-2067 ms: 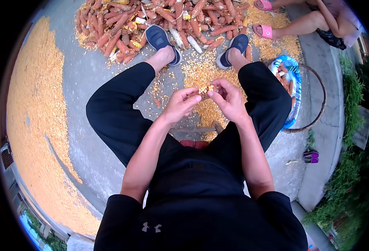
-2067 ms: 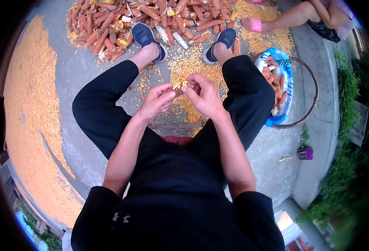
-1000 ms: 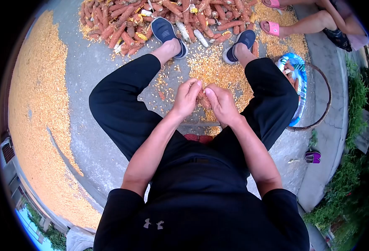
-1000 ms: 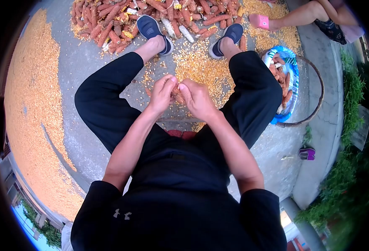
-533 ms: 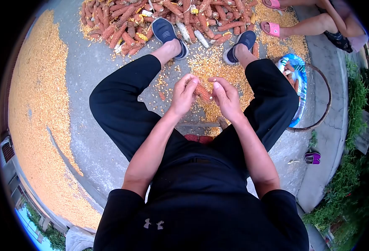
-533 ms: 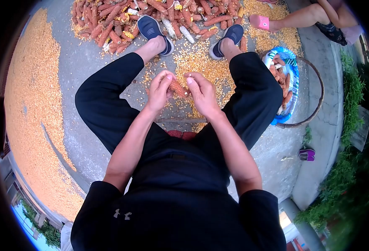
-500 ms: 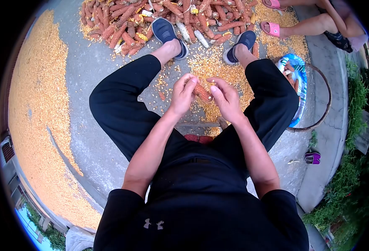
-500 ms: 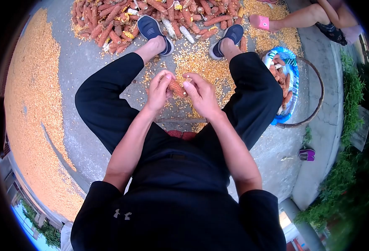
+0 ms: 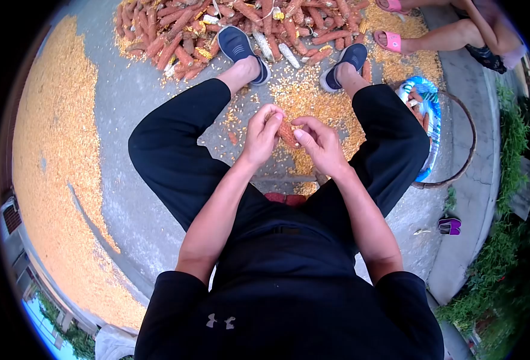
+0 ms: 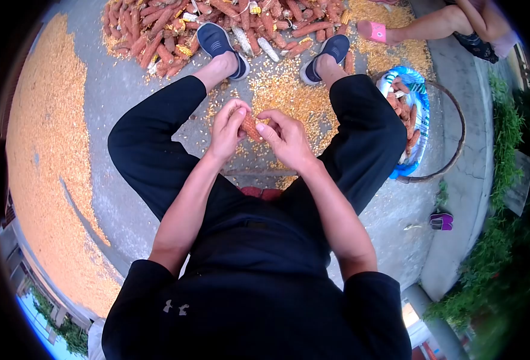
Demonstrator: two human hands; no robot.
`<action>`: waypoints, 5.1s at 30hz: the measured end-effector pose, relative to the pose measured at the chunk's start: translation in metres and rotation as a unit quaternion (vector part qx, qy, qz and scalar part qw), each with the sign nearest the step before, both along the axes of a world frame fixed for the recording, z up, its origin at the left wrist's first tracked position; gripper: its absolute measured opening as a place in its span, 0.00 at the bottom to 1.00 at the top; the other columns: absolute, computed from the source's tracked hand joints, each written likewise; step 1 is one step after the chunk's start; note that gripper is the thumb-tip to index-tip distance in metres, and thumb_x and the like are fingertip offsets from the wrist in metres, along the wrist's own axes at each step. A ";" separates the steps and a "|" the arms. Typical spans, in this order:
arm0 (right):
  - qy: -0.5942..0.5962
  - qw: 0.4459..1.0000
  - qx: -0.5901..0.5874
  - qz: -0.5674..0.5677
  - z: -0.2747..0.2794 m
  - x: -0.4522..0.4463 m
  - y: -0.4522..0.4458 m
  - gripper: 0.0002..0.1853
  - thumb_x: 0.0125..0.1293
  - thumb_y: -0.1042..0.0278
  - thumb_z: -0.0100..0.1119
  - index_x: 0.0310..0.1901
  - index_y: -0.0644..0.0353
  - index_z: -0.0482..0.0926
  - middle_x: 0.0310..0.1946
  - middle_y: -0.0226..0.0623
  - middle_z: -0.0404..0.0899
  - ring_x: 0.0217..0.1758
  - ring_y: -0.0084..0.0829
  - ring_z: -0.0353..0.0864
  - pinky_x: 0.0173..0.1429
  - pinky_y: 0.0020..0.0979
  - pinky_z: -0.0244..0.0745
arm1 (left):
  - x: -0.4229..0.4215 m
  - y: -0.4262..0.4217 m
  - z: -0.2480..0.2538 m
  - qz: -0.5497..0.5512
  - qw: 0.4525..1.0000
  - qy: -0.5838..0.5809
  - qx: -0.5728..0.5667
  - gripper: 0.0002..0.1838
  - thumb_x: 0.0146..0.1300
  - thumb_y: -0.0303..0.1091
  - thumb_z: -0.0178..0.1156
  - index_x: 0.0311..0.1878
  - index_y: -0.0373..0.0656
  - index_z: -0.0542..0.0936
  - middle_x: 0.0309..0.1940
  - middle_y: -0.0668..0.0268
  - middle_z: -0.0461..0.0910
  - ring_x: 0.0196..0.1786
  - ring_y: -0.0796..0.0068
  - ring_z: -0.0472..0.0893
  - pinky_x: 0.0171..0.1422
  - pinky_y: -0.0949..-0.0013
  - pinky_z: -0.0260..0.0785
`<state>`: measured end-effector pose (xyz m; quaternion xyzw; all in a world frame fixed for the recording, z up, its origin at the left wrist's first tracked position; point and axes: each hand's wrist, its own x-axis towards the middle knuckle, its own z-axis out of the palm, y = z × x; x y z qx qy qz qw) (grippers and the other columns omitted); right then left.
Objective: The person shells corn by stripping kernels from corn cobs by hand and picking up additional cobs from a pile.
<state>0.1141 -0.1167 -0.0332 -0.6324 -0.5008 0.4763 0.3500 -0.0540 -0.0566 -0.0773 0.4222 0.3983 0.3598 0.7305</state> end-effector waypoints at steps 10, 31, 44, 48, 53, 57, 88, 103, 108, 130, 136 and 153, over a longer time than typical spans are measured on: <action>0.033 0.999 0.028 -0.019 -0.014 0.004 -0.004 0.10 0.68 0.70 0.63 0.48 0.64 0.83 0.32 0.41 0.82 0.30 0.33 0.82 0.37 0.34 0.77 | -0.001 0.003 -0.002 0.014 0.997 -0.033 -0.066 0.03 0.75 0.31 0.54 0.47 0.45 0.72 0.26 0.76 0.70 0.22 0.91 0.65 0.22 0.81 0.53; -0.119 0.979 0.162 0.035 0.002 0.013 0.002 0.18 0.66 0.74 0.62 0.56 0.67 0.79 0.44 0.45 0.84 0.42 0.31 0.87 0.47 0.31 0.81 | -0.011 0.011 -0.009 0.027 0.988 -0.145 -0.053 0.09 0.69 0.23 0.53 0.51 0.39 0.71 0.41 0.63 0.76 0.38 0.77 0.79 0.39 0.71 0.73; 0.214 0.972 -0.054 -0.084 -0.009 0.000 0.001 0.22 0.67 0.77 0.66 0.60 0.70 0.74 0.39 0.33 0.84 0.36 0.23 0.83 0.41 0.25 0.79 | -0.010 0.011 -0.006 0.001 0.984 -0.177 0.016 0.18 0.53 0.12 0.55 0.47 0.40 0.71 0.52 0.53 0.78 0.58 0.67 0.78 0.67 0.61 0.71; 0.177 0.980 -0.037 -0.087 -0.023 0.006 -0.001 0.20 0.68 0.75 0.65 0.60 0.69 0.76 0.35 0.34 0.83 0.33 0.21 0.83 0.39 0.23 0.77 | -0.007 0.013 -0.010 -0.006 0.985 -0.170 0.022 0.21 0.52 0.11 0.54 0.50 0.39 0.72 0.56 0.51 0.78 0.59 0.66 0.78 0.64 0.60 0.74; 0.086 0.986 0.039 -0.140 -0.016 0.020 -0.002 0.19 0.69 0.74 0.63 0.60 0.69 0.77 0.28 0.29 0.78 0.27 0.18 0.78 0.33 0.21 0.72 | -0.005 0.011 -0.016 0.000 0.987 -0.159 -0.012 0.30 0.53 0.12 0.54 0.62 0.38 0.72 0.60 0.54 0.75 0.64 0.67 0.74 0.57 0.61 0.80; 0.040 0.962 0.162 -0.215 0.049 0.064 -0.010 0.16 0.73 0.71 0.59 0.59 0.68 0.78 0.29 0.26 0.77 0.26 0.16 0.72 0.31 0.19 0.67 | -0.009 0.013 -0.007 -0.006 0.996 -0.089 0.021 0.31 0.54 0.13 0.54 0.64 0.38 0.72 0.59 0.56 0.76 0.61 0.68 0.74 0.50 0.66 0.80; -0.332 0.857 -0.180 -0.350 -0.073 0.343 -0.127 0.16 0.65 0.62 0.66 0.49 0.65 0.85 0.39 0.39 0.88 0.41 0.29 0.85 0.50 0.35 0.78 | -0.003 0.151 -0.048 0.031 0.963 0.218 -0.156 0.14 0.65 0.24 0.57 0.53 0.37 0.76 0.38 0.61 0.81 0.35 0.75 0.80 0.31 0.74 0.72; -0.243 0.873 -0.187 -0.379 -0.100 0.267 -0.169 0.15 0.68 0.65 0.62 0.52 0.65 0.83 0.41 0.38 0.87 0.42 0.26 0.84 0.49 0.31 0.78 | -0.206 0.208 0.090 0.234 0.968 0.092 0.011 0.19 0.72 0.33 0.54 0.63 0.39 0.72 0.51 0.55 0.82 0.49 0.67 0.83 0.48 0.66 0.75; -0.218 0.873 -0.197 -0.389 -0.109 0.238 -0.203 0.15 0.69 0.66 0.61 0.53 0.65 0.82 0.41 0.37 0.86 0.42 0.25 0.83 0.49 0.30 0.78 | -0.317 0.164 -0.008 0.254 0.941 0.180 -0.130 0.20 0.74 0.39 0.53 0.63 0.40 0.74 0.54 0.57 0.82 0.51 0.67 0.82 0.52 0.65 0.75; -0.103 0.894 -0.100 -0.424 -0.072 0.223 -0.189 0.15 0.74 0.69 0.57 0.57 0.66 0.79 0.42 0.36 0.84 0.42 0.21 0.81 0.46 0.24 0.77 | -0.264 0.000 -0.172 0.011 0.840 0.468 -0.276 0.18 0.69 0.36 0.58 0.59 0.41 0.77 0.40 0.61 0.81 0.38 0.70 0.81 0.44 0.67 0.76; -0.005 0.917 0.086 -0.390 0.047 0.256 -0.080 0.15 0.76 0.69 0.54 0.58 0.67 0.78 0.41 0.34 0.83 0.40 0.19 0.80 0.43 0.21 0.75 | -0.284 0.120 -0.176 -0.011 0.835 0.538 -0.115 0.17 0.68 0.35 0.59 0.58 0.41 0.78 0.36 0.62 0.81 0.34 0.71 0.81 0.42 0.67 0.76; -0.299 0.954 -0.015 -0.034 0.100 0.188 0.052 0.10 0.74 0.74 0.53 0.50 0.71 0.78 0.37 0.36 0.75 0.32 0.22 0.73 0.37 0.24 0.70 | -0.221 0.380 -0.115 -0.046 0.714 0.696 0.057 0.49 0.48 0.64 0.73 0.63 0.32 0.74 0.60 0.48 0.79 0.64 0.54 0.78 0.68 0.58 0.70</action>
